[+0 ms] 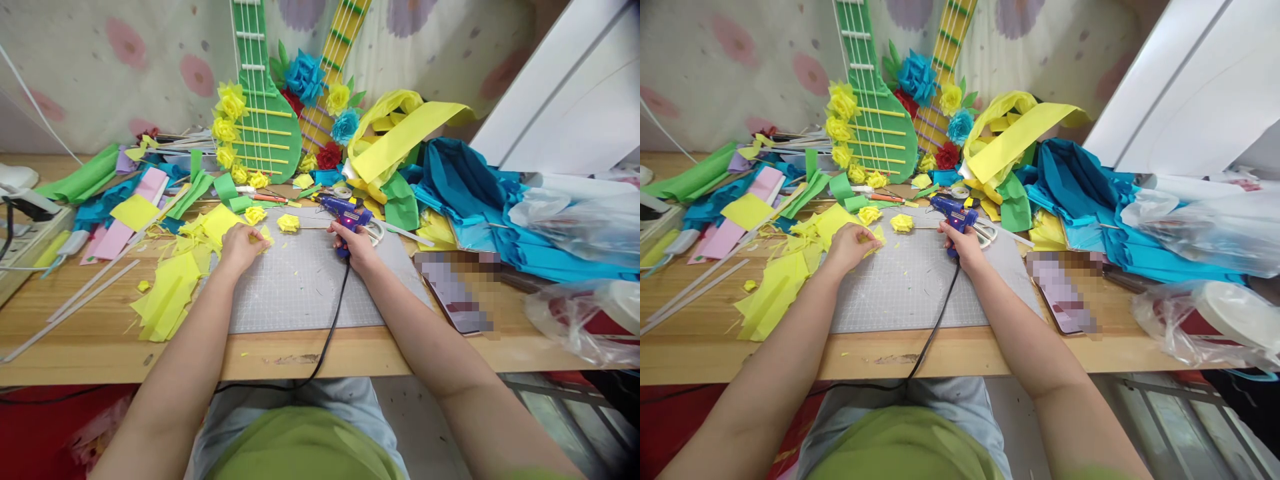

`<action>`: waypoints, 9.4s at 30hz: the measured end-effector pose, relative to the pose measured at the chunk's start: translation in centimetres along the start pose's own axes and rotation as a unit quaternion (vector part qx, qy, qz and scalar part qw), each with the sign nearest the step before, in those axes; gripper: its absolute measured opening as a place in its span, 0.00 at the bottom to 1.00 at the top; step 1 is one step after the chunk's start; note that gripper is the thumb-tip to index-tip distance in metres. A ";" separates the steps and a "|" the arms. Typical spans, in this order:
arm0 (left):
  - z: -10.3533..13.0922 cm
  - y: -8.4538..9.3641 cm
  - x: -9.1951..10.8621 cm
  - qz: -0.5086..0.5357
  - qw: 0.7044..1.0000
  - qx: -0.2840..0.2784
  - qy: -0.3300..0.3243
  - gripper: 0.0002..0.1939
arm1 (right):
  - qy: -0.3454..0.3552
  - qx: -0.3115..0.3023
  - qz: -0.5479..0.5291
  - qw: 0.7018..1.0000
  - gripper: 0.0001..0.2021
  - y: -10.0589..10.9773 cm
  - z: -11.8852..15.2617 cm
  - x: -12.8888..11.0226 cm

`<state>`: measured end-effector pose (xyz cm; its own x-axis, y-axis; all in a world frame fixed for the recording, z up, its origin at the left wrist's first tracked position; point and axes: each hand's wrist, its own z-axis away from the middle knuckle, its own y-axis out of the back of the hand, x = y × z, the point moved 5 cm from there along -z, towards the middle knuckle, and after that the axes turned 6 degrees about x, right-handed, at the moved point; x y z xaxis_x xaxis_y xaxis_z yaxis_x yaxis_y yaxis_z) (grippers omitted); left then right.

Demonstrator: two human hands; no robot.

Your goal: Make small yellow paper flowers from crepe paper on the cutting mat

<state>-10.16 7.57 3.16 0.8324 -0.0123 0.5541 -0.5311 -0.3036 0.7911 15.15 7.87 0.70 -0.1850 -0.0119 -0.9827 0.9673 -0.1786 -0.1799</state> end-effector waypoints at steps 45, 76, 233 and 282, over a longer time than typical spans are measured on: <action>1.0 -2.0 1.0 0.326 0.942 0.018 0.076 0.19 | 0.105 -0.122 0.322 0.933 0.17 -2.2 2.2 -0.9; -1.0 0.8 3.9 0.064 0.987 0.113 -0.091 0.17 | -0.052 -0.068 -0.089 0.992 0.18 -0.5 0.3 -0.6; 3.4 -2.9 1.2 0.384 0.907 -0.091 0.143 0.11 | 0.101 -0.123 0.303 0.940 0.19 -2.1 2.2 -0.5; -0.7 1.7 6.6 -0.019 0.975 0.099 -0.199 0.23 | -0.028 0.010 0.026 0.999 0.20 0.5 -0.1 -0.4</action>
<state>-5.65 7.63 8.35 0.8676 -0.3541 0.3491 -0.4899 -0.4881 0.7223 15.72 7.93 1.02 -0.1445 -0.0768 -0.9865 0.9722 -0.1967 -0.1271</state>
